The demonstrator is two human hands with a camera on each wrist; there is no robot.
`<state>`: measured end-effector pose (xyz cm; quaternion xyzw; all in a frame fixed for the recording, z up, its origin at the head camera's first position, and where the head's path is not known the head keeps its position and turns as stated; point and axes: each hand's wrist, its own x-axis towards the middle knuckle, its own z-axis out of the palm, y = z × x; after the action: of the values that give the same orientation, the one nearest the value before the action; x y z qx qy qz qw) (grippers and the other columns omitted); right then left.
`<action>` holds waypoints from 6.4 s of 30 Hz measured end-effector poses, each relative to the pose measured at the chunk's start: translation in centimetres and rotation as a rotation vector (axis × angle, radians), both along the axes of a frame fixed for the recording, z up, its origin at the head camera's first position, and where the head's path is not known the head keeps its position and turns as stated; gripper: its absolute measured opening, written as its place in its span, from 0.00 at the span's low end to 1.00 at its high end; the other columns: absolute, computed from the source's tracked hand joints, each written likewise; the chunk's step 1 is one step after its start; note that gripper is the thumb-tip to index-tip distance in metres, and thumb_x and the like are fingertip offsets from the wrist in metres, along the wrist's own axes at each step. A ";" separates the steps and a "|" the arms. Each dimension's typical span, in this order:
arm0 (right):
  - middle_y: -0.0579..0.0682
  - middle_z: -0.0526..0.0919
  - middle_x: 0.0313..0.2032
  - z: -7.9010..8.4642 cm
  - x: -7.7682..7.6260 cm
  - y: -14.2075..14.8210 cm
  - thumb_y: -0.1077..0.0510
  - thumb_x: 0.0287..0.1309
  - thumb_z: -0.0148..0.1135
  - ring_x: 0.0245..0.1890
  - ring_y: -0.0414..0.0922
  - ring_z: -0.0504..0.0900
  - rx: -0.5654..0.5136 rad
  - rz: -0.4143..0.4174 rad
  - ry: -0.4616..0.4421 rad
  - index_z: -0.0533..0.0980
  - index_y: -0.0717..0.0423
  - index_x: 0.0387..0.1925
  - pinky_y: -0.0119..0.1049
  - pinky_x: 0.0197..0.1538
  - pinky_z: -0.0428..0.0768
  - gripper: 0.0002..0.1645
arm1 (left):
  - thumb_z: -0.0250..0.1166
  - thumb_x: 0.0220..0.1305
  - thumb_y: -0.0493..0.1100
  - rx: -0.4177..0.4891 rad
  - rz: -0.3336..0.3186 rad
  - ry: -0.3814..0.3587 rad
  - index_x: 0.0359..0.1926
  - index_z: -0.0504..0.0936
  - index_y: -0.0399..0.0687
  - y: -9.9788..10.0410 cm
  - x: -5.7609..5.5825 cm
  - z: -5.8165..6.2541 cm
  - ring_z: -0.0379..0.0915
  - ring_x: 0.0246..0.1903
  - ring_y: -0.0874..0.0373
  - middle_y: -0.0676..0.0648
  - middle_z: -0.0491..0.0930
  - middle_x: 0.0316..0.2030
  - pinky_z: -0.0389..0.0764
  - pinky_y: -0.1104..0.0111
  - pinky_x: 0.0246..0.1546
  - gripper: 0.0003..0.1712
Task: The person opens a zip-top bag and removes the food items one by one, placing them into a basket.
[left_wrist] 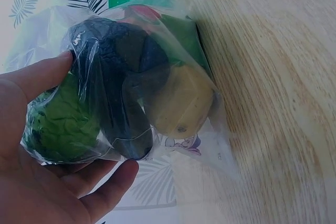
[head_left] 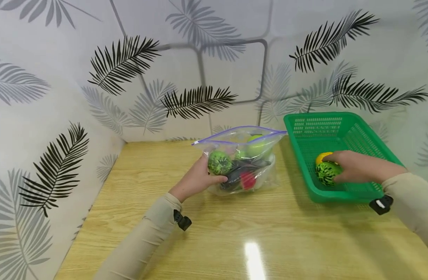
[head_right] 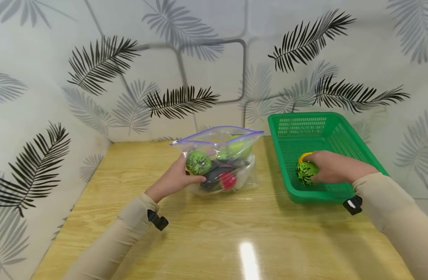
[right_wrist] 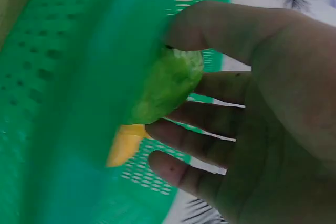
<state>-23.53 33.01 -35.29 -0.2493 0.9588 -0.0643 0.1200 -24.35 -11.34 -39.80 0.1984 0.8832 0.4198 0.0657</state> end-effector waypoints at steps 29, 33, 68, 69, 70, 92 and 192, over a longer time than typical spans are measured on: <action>0.48 0.84 0.42 8.8 -2.4 -17.6 0.65 0.65 0.51 0.41 0.43 0.79 -0.146 0.405 0.459 0.81 0.52 0.45 0.45 0.42 0.81 0.15 | 0.73 0.49 0.57 0.005 -0.006 0.046 0.75 0.41 0.63 0.1 -0.1 0.4 0.52 0.62 0.60 0.47 0.50 0.71 0.68 0.52 0.58 0.62; 0.49 0.85 0.36 8.6 -3.9 -19.1 0.67 0.65 0.49 0.33 0.41 0.79 -0.082 0.411 0.315 0.83 0.53 0.41 0.43 0.38 0.82 0.16 | 0.74 0.48 0.56 -0.011 -0.002 0.058 0.75 0.43 0.56 0.3 0.1 0.4 0.61 0.57 0.59 0.45 0.57 0.68 0.70 0.55 0.57 0.62; 0.57 0.79 0.47 6.5 -4.3 -20.4 0.63 0.47 0.65 0.34 0.47 0.77 0.201 0.398 0.334 0.76 0.57 0.55 0.44 0.33 0.83 0.28 | 0.75 0.48 0.53 -0.010 -0.047 0.073 0.74 0.45 0.55 0.3 0.2 0.7 0.63 0.56 0.63 0.50 0.66 0.62 0.69 0.58 0.58 0.60; 0.56 0.79 0.49 6.8 -4.3 -20.2 0.62 0.48 0.65 0.34 0.47 0.77 0.177 0.391 0.326 0.74 0.57 0.57 0.44 0.33 0.82 0.30 | 0.75 0.48 0.53 -0.018 -0.044 0.072 0.74 0.45 0.54 0.3 0.2 0.7 0.63 0.56 0.62 0.49 0.66 0.63 0.68 0.58 0.58 0.61; 0.55 0.79 0.49 7.1 -4.3 -20.1 0.60 0.48 0.66 0.34 0.46 0.77 0.157 0.386 0.326 0.73 0.56 0.58 0.44 0.33 0.82 0.32 | 0.75 0.49 0.54 -0.027 -0.043 0.073 0.75 0.44 0.54 0.3 0.1 0.7 0.62 0.57 0.62 0.48 0.65 0.63 0.68 0.57 0.59 0.61; 0.52 0.82 0.33 11.6 0.5 -11.4 0.45 0.59 0.62 0.23 0.42 0.74 -0.177 0.135 0.556 0.66 0.53 0.65 0.40 0.25 0.75 0.35 | 0.72 0.50 0.59 -0.097 -0.035 0.096 0.75 0.43 0.56 0.2 0.2 0.6 0.54 0.63 0.55 0.45 0.54 0.70 0.65 0.52 0.61 0.61; 0.65 0.78 0.51 2.0 -1.4 -5.4 0.63 0.61 0.52 0.48 0.61 0.74 0.187 0.035 -0.036 0.74 0.66 0.56 0.51 0.38 0.79 0.22 | 0.71 0.52 0.59 -0.141 -0.036 0.106 0.75 0.40 0.64 -0.1 0.3 0.4 0.62 0.58 0.54 0.45 0.58 0.69 0.68 0.53 0.59 0.59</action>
<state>-24.97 27.59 -33.25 -0.2526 0.9538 0.0231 0.1612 -24.05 -11.45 -39.36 0.2310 0.9091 0.3444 0.0399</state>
